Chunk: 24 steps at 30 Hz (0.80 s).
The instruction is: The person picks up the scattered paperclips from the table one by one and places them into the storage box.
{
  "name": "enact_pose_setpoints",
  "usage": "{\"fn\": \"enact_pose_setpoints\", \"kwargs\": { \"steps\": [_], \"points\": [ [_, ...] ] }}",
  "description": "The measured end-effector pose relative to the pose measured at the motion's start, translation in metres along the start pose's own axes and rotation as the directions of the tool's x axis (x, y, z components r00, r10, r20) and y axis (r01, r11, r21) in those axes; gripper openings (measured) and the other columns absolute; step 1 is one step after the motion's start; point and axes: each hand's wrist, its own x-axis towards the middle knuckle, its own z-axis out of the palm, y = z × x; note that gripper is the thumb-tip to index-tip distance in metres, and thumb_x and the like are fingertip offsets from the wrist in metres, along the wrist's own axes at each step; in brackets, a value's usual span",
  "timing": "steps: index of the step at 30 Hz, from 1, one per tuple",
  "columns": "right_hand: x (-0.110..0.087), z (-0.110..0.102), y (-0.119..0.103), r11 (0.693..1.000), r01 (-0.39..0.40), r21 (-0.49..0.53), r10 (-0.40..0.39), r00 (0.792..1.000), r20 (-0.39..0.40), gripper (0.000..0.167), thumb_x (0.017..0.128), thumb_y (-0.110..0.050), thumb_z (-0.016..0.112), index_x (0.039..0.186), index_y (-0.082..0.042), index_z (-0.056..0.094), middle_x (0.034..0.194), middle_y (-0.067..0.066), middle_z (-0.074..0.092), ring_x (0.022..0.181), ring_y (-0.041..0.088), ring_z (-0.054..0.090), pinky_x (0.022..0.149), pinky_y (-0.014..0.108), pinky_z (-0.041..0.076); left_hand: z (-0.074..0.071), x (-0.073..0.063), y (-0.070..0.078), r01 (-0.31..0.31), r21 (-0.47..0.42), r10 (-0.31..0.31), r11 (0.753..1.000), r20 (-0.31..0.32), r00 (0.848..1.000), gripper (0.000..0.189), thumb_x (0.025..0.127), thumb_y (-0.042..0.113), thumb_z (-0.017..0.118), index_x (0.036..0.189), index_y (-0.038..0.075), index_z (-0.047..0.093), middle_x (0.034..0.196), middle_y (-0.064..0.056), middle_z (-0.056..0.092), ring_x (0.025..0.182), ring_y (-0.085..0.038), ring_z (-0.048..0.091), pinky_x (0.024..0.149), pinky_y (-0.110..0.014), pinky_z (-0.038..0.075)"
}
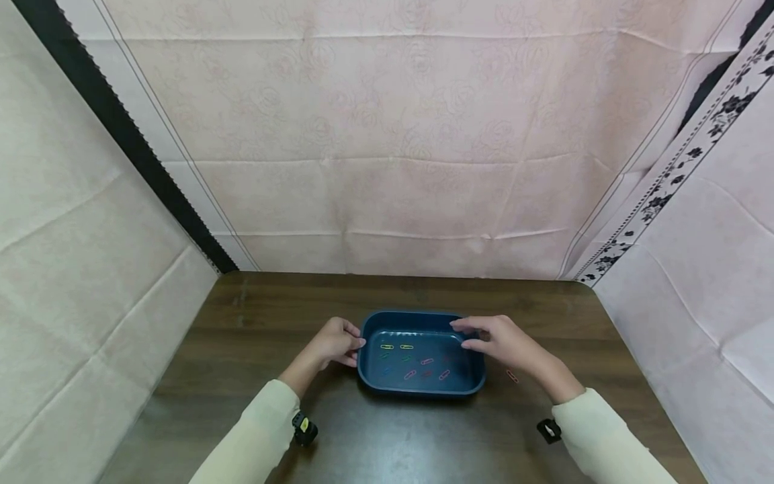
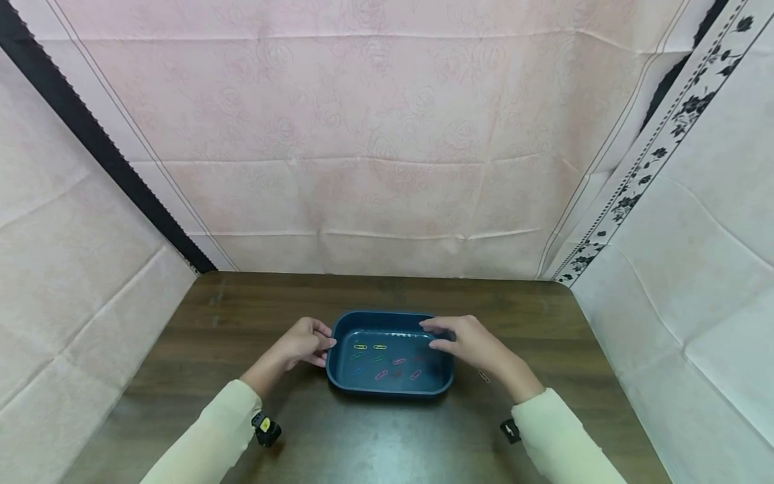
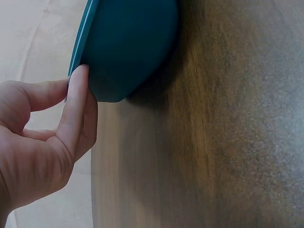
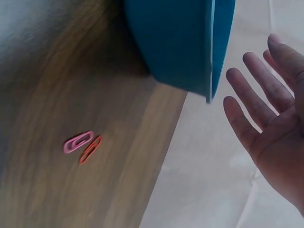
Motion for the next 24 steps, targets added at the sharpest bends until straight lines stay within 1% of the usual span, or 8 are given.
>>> {"fn": "enact_pose_setpoints", "kwargs": {
  "steps": [5,9,12,15,19,22,24],
  "points": [
    [-0.013,-0.003,0.011,1.0,0.005,0.012,-0.004,0.997,-0.081,0.036,0.098,-0.02,0.072,0.133,-0.016,0.069,0.128,0.001,0.073,0.117,0.025,0.07,0.094,0.041,0.062,0.0,0.0,0.001,0.002,0.0,-0.002,1.0,0.001,1.0,0.021,0.1,0.003,0.065,0.117,-0.008,0.059,0.096,-0.02,0.062,0.073,-0.022,0.065,0.065,-0.034,0.066],
    [-0.023,-0.005,0.018,1.0,-0.01,0.029,0.013,0.993,-0.116,0.034,0.098,-0.017,0.072,0.132,-0.011,0.069,0.126,0.003,0.074,0.113,0.028,0.071,0.09,0.036,0.063,-0.001,0.0,0.0,0.002,0.001,-0.002,1.0,0.001,1.0,0.022,0.1,0.003,0.065,0.117,-0.008,0.059,0.096,-0.019,0.062,0.074,-0.023,0.065,0.066,-0.035,0.066],
    [-0.031,-0.005,0.025,0.999,-0.024,0.028,0.028,0.989,-0.142,0.034,0.098,-0.015,0.072,0.131,-0.011,0.069,0.125,0.004,0.074,0.112,0.028,0.072,0.089,0.037,0.064,0.0,-0.001,0.0,0.001,0.0,-0.001,1.0,0.003,1.0,0.022,0.099,0.003,0.066,0.117,-0.008,0.059,0.096,-0.019,0.062,0.073,-0.023,0.065,0.066,-0.035,0.066],
    [-0.037,-0.005,0.031,0.999,-0.041,0.015,0.043,0.984,-0.175,0.034,0.096,-0.012,0.074,0.13,-0.012,0.071,0.123,0.003,0.075,0.112,0.026,0.072,0.089,0.041,0.063,0.0,-0.001,0.0,-0.001,-0.001,0.001,1.0,0.004,1.0,0.022,0.099,0.003,0.066,0.117,-0.008,0.059,0.096,-0.019,0.062,0.073,-0.023,0.065,0.066,-0.035,0.066],
    [-0.044,-0.004,0.039,0.999,-0.037,0.006,0.037,0.979,-0.202,0.032,0.095,-0.01,0.075,0.127,-0.012,0.072,0.119,0.005,0.076,0.11,0.028,0.073,0.089,0.044,0.063,-0.001,-0.001,0.0,0.001,-0.004,-0.001,1.0,0.005,1.0,0.023,0.099,0.003,0.066,0.118,-0.009,0.059,0.096,-0.02,0.063,0.073,-0.023,0.065,0.066,-0.035,0.066],
    [-0.048,-0.003,0.045,0.999,-0.038,-0.003,0.036,0.977,-0.209,0.03,0.094,-0.01,0.075,0.124,-0.012,0.073,0.116,0.008,0.077,0.106,0.029,0.073,0.086,0.04,0.064,-0.001,-0.001,0.0,0.003,-0.001,-0.003,1.0,0.005,1.0,0.023,0.1,0.004,0.066,0.118,-0.008,0.059,0.097,-0.02,0.062,0.074,-0.023,0.065,0.066,-0.035,0.066],
    [-0.051,-0.001,0.05,0.998,-0.057,-0.016,0.053,0.976,-0.21,0.028,0.094,-0.009,0.075,0.122,-0.013,0.073,0.114,0.009,0.077,0.105,0.027,0.073,0.085,0.036,0.064,-0.001,-0.001,0.0,0.003,0.003,-0.003,1.0,0.004,1.0,0.023,0.1,0.004,0.066,0.119,-0.008,0.059,0.097,-0.021,0.062,0.074,-0.023,0.065,0.066,-0.035,0.066]
  ]
}}
